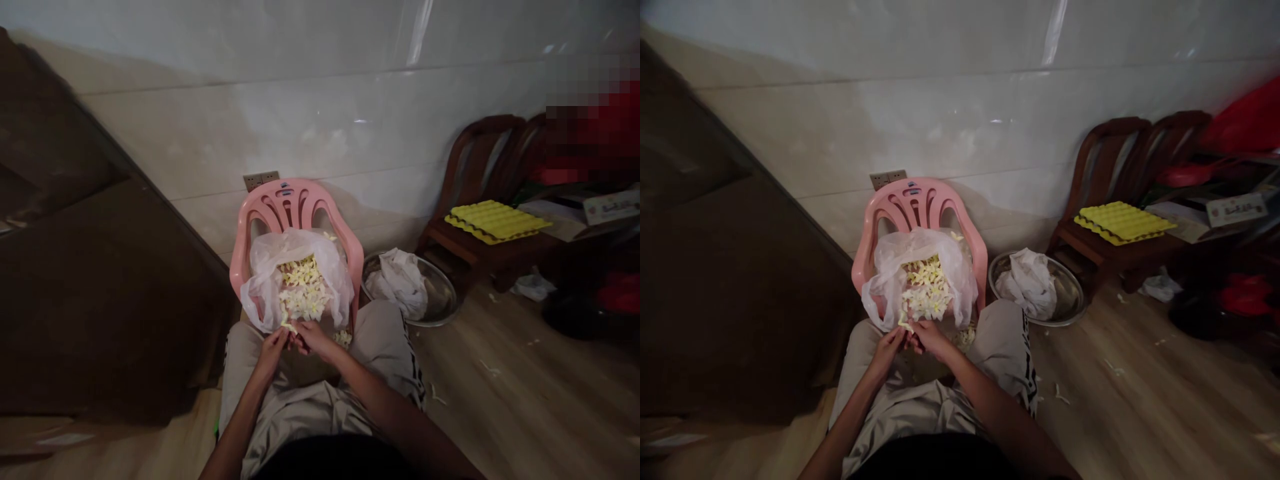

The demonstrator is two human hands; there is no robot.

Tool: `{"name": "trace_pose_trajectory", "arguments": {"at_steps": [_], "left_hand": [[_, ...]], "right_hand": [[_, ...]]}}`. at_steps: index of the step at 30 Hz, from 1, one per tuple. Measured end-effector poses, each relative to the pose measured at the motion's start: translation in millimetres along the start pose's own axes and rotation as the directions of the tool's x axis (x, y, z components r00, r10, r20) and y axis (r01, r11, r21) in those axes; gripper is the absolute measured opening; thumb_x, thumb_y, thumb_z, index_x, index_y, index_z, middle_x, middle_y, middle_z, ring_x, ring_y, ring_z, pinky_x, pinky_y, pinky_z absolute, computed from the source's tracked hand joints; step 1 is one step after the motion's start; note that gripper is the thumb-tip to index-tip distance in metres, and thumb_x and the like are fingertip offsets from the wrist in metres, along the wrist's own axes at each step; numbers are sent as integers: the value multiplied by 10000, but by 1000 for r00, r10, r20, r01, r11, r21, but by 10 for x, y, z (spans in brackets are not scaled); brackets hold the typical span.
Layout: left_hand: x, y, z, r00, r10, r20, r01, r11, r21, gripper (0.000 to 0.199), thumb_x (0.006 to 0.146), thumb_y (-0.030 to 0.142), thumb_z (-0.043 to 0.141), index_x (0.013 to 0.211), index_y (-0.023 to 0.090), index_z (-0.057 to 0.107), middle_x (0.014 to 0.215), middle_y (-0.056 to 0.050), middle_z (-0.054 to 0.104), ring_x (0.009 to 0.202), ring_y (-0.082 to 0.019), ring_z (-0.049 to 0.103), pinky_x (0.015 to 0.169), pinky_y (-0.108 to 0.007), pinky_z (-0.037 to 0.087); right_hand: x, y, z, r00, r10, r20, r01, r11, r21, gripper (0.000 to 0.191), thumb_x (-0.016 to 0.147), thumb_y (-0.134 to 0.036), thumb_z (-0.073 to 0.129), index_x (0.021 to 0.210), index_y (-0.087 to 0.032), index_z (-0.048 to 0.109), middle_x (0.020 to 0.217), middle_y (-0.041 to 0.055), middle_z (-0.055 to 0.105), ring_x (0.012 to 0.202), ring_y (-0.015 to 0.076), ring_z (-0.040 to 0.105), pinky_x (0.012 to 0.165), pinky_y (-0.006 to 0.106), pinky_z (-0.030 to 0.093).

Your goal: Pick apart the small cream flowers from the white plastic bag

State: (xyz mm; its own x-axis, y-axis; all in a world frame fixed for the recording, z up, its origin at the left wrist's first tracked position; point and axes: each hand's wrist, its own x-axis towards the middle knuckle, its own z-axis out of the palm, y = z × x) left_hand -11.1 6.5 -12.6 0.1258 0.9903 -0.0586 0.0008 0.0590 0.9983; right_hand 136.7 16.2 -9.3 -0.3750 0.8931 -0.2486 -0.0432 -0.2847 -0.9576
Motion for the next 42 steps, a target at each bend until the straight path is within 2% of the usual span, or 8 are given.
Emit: {"name": "trace_pose_trajectory", "arguments": {"at_steps": [3,10,16,25,32,36,39,42], "left_hand": [[1,-7,2,1000,-6,7,6,1000,-10,546,715,704,677,726,159,712,629,-28,688,564,-135,536,585,-254,408],[-8,6,23,1000,-11,11,11,1000,-9,539,732,691,671,736,154,718,657,-29,692,596,-142,557,607,-257,416],[-7,30,23,1000,-27,6,27,999,-26,548,690,695,703,746,150,724,654,-27,684,591,-137,547,600,-254,407],[-32,101,52,998,-53,-25,53,999,-6,561,642,721,716,715,164,704,611,-18,660,563,-136,529,559,-250,394],[-41,93,75,999,-18,-39,20,999,43,528,718,695,662,738,169,710,566,1,619,564,-142,532,557,-250,396],[7,-1,40,993,-23,-112,33,996,88,492,704,663,656,704,173,702,600,-1,638,542,-133,513,545,-251,388],[47,-77,7,989,-37,-141,53,992,110,438,666,610,685,655,172,691,572,7,617,525,-128,489,535,-248,372],[76,-129,-8,989,-45,-144,64,989,130,386,636,557,711,609,174,669,508,26,562,510,-127,468,527,-244,352]], "right_hand": [[18,12,-6,1000,24,0,-24,996,81,503,950,-612,455,658,-204,493,493,-57,421,380,83,401,401,211,282],[-3,-36,-16,999,32,-17,-30,993,116,477,967,-548,474,645,-196,489,482,-64,419,373,82,402,401,216,284],[-40,-79,-10,1000,26,2,-26,985,170,454,957,-549,499,673,-194,497,473,-73,419,372,83,395,397,215,289],[-58,-84,0,1000,23,7,-24,988,155,495,955,-575,482,650,-186,500,475,-73,418,368,73,392,396,208,301],[14,-13,4,996,-48,-75,44,998,-51,540,946,-661,400,686,-195,487,469,-75,408,378,84,401,404,210,328],[77,62,-2,986,-103,-132,81,983,-166,443,996,-488,420,679,-193,517,480,-57,429,424,103,429,446,215,326],[76,94,-23,970,-176,-166,128,955,-269,335,971,-324,514,669,-186,560,586,-12,537,611,133,523,564,214,362],[48,97,-37,945,-296,-138,192,846,-497,295,964,-258,525,686,-183,589,726,35,630,751,165,564,665,234,381]]}}
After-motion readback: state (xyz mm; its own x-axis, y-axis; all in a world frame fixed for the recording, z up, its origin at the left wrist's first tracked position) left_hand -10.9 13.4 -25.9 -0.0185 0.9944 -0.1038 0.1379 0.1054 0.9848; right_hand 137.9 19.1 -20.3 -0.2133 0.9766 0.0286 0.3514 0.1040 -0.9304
